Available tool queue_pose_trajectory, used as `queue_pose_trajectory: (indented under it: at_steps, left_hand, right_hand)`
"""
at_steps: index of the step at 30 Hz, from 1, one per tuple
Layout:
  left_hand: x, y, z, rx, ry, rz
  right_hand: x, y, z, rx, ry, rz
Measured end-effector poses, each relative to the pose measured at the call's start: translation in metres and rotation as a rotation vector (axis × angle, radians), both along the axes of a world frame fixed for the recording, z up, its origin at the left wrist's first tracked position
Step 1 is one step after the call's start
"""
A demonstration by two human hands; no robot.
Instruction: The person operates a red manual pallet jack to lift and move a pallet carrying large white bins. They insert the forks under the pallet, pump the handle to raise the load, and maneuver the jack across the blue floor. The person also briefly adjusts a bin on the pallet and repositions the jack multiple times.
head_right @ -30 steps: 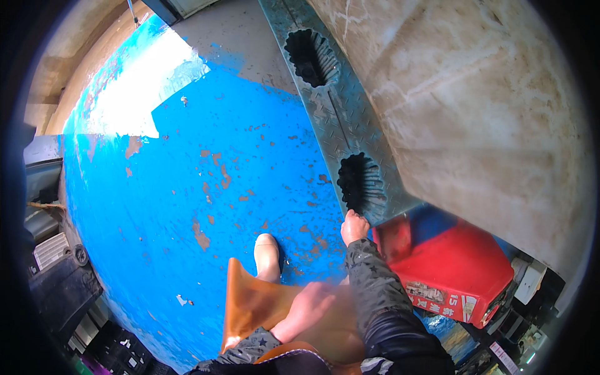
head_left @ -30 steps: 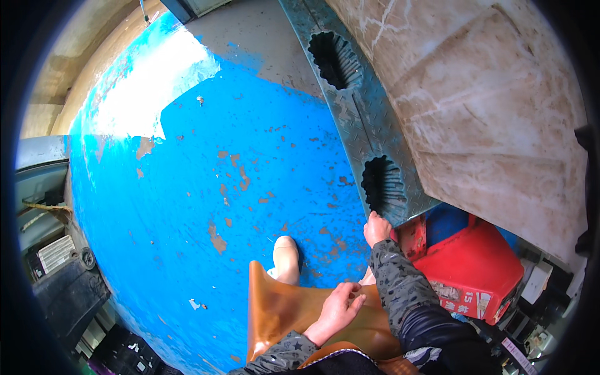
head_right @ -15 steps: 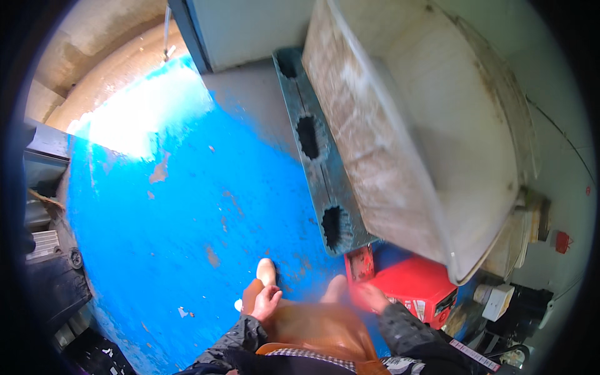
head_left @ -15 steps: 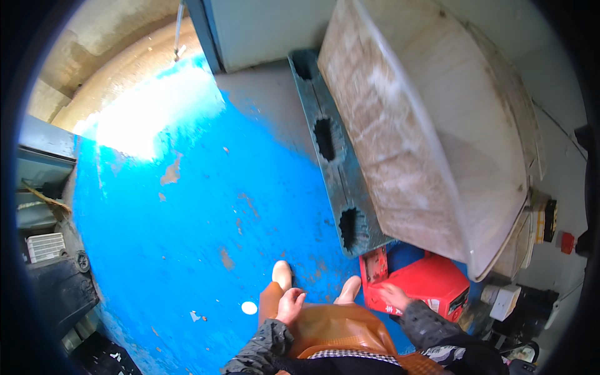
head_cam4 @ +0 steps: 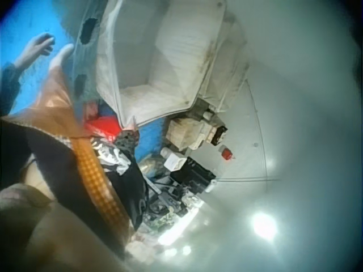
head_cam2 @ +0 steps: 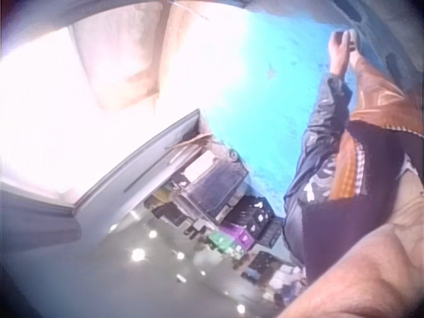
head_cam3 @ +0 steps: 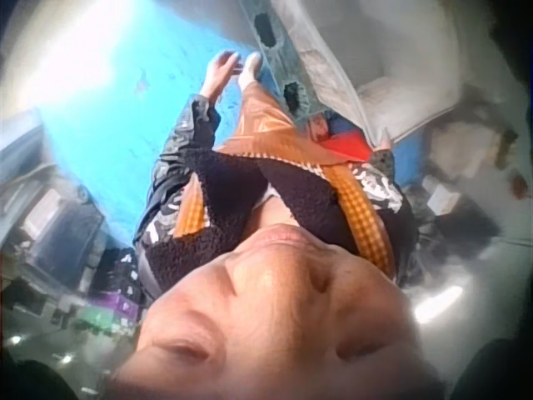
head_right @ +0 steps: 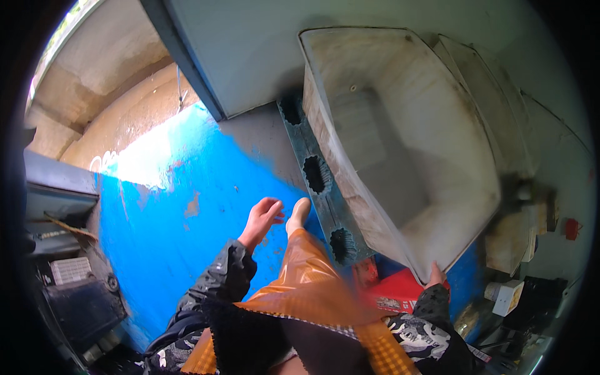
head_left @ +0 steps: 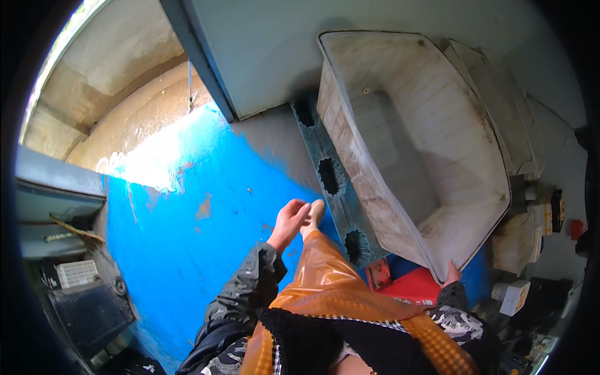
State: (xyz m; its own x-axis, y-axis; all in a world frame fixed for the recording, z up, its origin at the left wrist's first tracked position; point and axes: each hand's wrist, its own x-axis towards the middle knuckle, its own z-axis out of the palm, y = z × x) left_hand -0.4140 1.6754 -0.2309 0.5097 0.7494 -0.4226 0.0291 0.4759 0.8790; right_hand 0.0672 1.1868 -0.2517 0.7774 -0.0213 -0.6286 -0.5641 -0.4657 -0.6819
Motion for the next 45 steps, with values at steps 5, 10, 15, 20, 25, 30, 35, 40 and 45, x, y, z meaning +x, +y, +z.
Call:
queue_pose_trajectory:
  at_steps: [5, 10, 15, 20, 25, 30, 35, 40, 45]
  left_hand:
    - [0.122, 0.140, 0.021, -0.008, 0.053, -0.167]
    - [0.238, 0.272, 0.011, 0.196, 0.262, -0.111]
    - [0.288, 0.333, 0.019, 0.065, 0.282, -0.163]
    - [0.290, 0.394, 0.025, -0.081, 0.205, -0.111]
    - [0.305, 0.495, 0.021, -0.198, 0.067, -0.159]
    - [0.330, 0.600, 0.014, -0.321, 0.034, -0.283]
    - [0.347, 0.646, -0.001, -0.352, 0.018, -0.411]
    - [0.362, 0.661, -0.009, -0.387, -0.004, -0.520]
    - [0.362, 0.665, -0.006, -0.475, 0.006, -0.509]
  right_hand:
    - [0.001, 0.011, -0.013, -0.059, -0.171, -0.017]
    - [-0.011, 0.034, 0.009, -0.092, -0.040, 0.056]
    - [-0.050, 0.077, 0.019, -0.513, -0.045, 0.373]
    - [-0.076, 0.140, 0.025, -0.778, -0.088, 0.664]
    - [-0.120, 0.260, 0.025, -0.901, -0.104, 0.790]
    - [-0.162, 0.403, 0.012, -0.982, -0.105, 0.913]
    - [-0.160, 0.454, -0.001, -1.075, 0.029, 1.423]
    - [-0.146, 0.418, -0.016, -1.011, 0.188, 1.096]
    - [-0.159, 0.413, -0.036, -0.141, 0.514, -0.594]
